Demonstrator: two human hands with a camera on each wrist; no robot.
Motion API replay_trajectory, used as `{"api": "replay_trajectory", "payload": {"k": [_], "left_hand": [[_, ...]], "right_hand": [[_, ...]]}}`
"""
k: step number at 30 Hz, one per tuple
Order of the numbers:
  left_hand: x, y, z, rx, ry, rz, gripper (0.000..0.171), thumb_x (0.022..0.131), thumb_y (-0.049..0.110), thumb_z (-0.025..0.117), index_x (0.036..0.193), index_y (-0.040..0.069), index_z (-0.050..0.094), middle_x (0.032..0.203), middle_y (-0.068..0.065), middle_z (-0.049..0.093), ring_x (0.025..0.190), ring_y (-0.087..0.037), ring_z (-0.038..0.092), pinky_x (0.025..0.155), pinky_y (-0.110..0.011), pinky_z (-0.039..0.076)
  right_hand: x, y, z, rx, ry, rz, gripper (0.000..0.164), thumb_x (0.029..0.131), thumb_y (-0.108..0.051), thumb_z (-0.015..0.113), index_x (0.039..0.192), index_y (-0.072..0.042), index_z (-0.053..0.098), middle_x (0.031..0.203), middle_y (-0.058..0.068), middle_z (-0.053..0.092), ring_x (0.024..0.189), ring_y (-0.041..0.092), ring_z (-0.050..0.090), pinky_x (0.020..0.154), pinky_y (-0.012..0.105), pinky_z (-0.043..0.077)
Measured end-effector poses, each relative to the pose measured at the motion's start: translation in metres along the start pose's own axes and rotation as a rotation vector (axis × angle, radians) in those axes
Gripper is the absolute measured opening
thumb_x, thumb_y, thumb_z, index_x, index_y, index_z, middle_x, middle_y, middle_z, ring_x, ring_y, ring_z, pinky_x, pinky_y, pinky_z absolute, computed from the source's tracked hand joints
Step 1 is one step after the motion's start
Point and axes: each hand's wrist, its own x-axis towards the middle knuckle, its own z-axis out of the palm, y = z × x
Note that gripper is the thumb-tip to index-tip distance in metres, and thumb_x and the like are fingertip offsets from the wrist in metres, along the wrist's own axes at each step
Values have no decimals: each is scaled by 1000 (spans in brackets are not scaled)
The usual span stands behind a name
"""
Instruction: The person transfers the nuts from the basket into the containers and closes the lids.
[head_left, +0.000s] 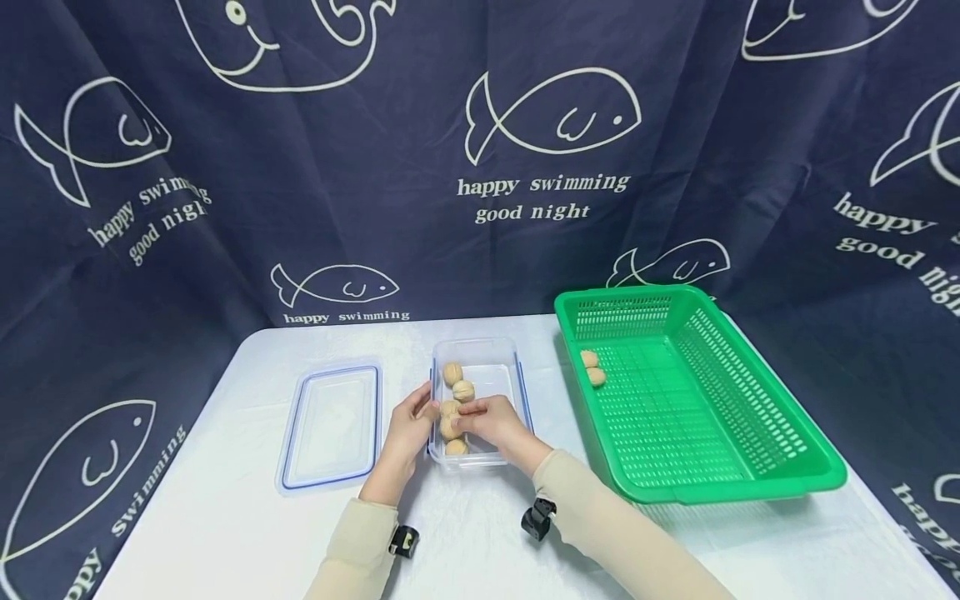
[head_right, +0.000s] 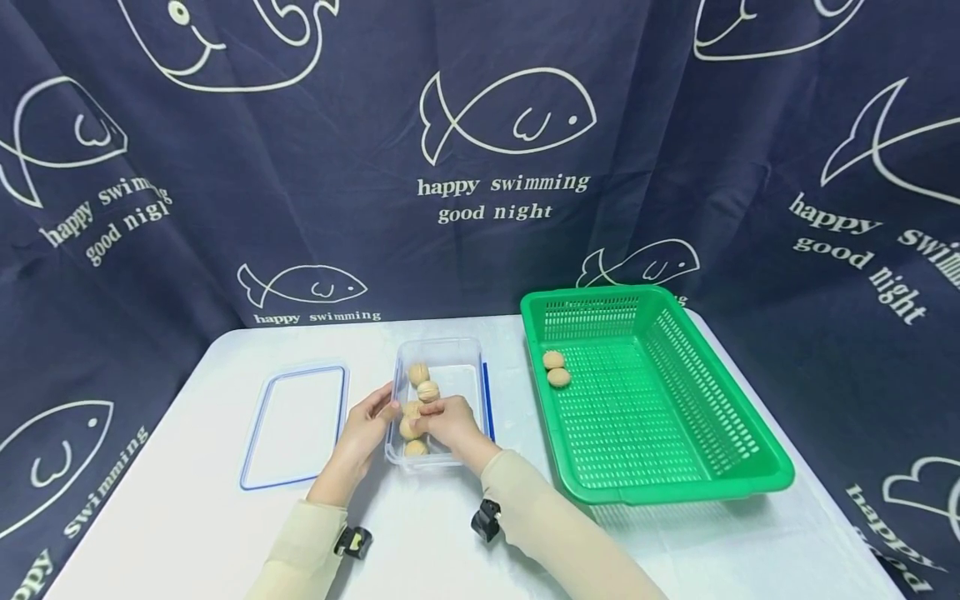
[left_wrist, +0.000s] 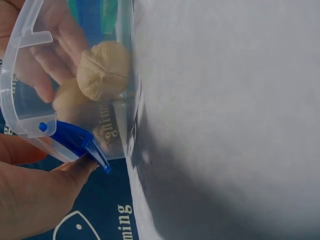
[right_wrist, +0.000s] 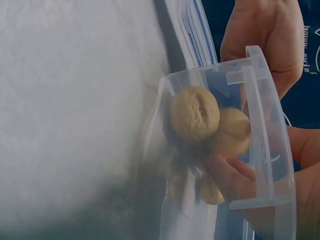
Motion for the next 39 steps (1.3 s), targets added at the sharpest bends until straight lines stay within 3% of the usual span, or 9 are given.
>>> {"api": "replay_trajectory", "payload": {"k": [6,12,21,30,39], "left_hand": [[-2,0,0,2,2,-9,47,99,8,50,143,-2,40,143,-25,43,132,-38,42,111,-46,35],[-2,2,-1,-18,-9,9,47,99,5,48,143,-6,37,144,-27,40,133,-39,40,112,-46,35],[-2,-1,0,11,1,-1,47,99,6,48,144,-4,38,144,-26,41,134,-38,40,112,-46,35],[-2,-2,0,17,20,-5,48,98,7,50,144,-3,39,144,-26,41,133,-38,40,112,-45,35],[-2,-1,0,22,14,-7,47,98,7,50,144,-2,39,144,-25,43,133,-37,41,111,-44,36]], "right_hand": [[1,-2,-3,8,17,-11,28,79,-1,70,105,11,67,100,19,70,92,24,66,88,35,55],[6,-10,-9,65,22,-33,27,85,-2,68,109,10,66,104,19,70,91,22,67,85,33,57],[10,-39,-22,120,2,-112,33,91,-7,63,120,6,62,112,19,68,101,24,66,93,35,53],[16,-78,-52,108,53,-198,35,90,-12,67,123,0,64,116,15,67,110,27,62,99,37,50],[18,-96,-91,150,56,-240,36,92,-10,64,127,0,60,123,18,63,114,26,60,100,33,48]]}}
